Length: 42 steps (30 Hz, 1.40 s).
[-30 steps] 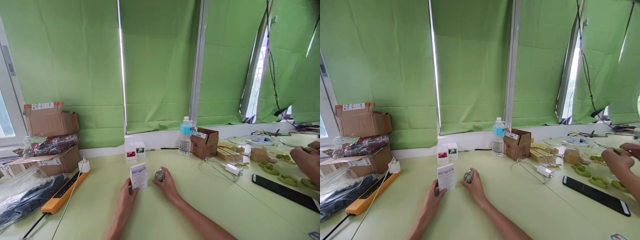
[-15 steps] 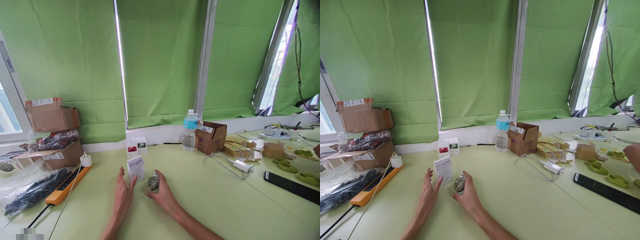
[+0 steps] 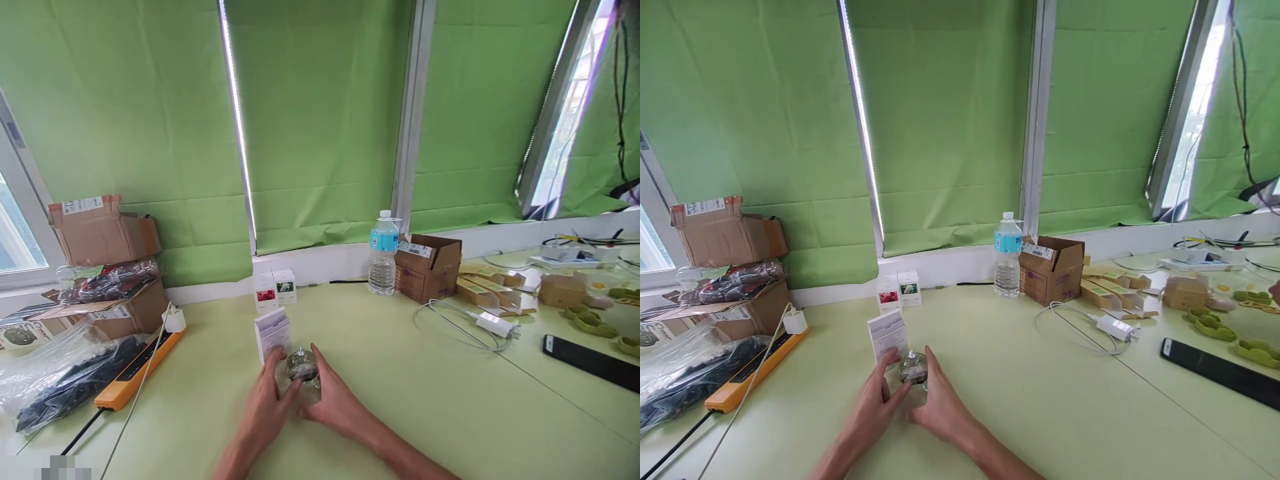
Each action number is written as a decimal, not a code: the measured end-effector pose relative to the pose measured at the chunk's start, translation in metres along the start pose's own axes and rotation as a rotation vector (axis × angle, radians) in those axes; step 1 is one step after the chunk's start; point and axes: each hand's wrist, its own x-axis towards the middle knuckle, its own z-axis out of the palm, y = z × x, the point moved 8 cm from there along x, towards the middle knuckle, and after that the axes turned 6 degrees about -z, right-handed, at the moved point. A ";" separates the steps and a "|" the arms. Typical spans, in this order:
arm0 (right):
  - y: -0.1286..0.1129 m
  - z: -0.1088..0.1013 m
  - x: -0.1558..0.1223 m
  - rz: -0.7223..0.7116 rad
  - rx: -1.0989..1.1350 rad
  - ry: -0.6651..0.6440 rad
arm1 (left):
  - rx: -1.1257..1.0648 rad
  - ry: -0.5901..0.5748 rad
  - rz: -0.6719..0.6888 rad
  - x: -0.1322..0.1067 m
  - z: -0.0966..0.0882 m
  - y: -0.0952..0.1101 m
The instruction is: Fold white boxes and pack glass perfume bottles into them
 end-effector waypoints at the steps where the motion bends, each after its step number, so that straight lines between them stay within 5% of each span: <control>1: 0.000 0.003 0.000 -0.002 0.007 -0.026 | 0.000 -0.023 0.003 0.002 0.003 -0.002; 5: 0.001 0.005 -0.002 0.043 0.007 -0.102 | 0.029 -0.044 0.018 0.006 0.003 -0.005; 12: -0.028 -0.025 0.002 0.012 -0.105 -0.181 | 0.014 -0.051 0.020 0.007 0.001 -0.001; 17: -0.024 -0.047 0.002 0.012 -0.311 -0.032 | 0.011 -0.045 0.019 0.007 0.001 -0.001; 24: -0.031 -0.018 -0.006 -0.035 -0.447 -0.129 | 0.036 -0.060 0.021 0.008 0.003 -0.003; 42: -0.030 -0.016 -0.001 -0.063 -0.700 -0.104 | 0.040 -0.094 0.011 0.009 0.006 -0.007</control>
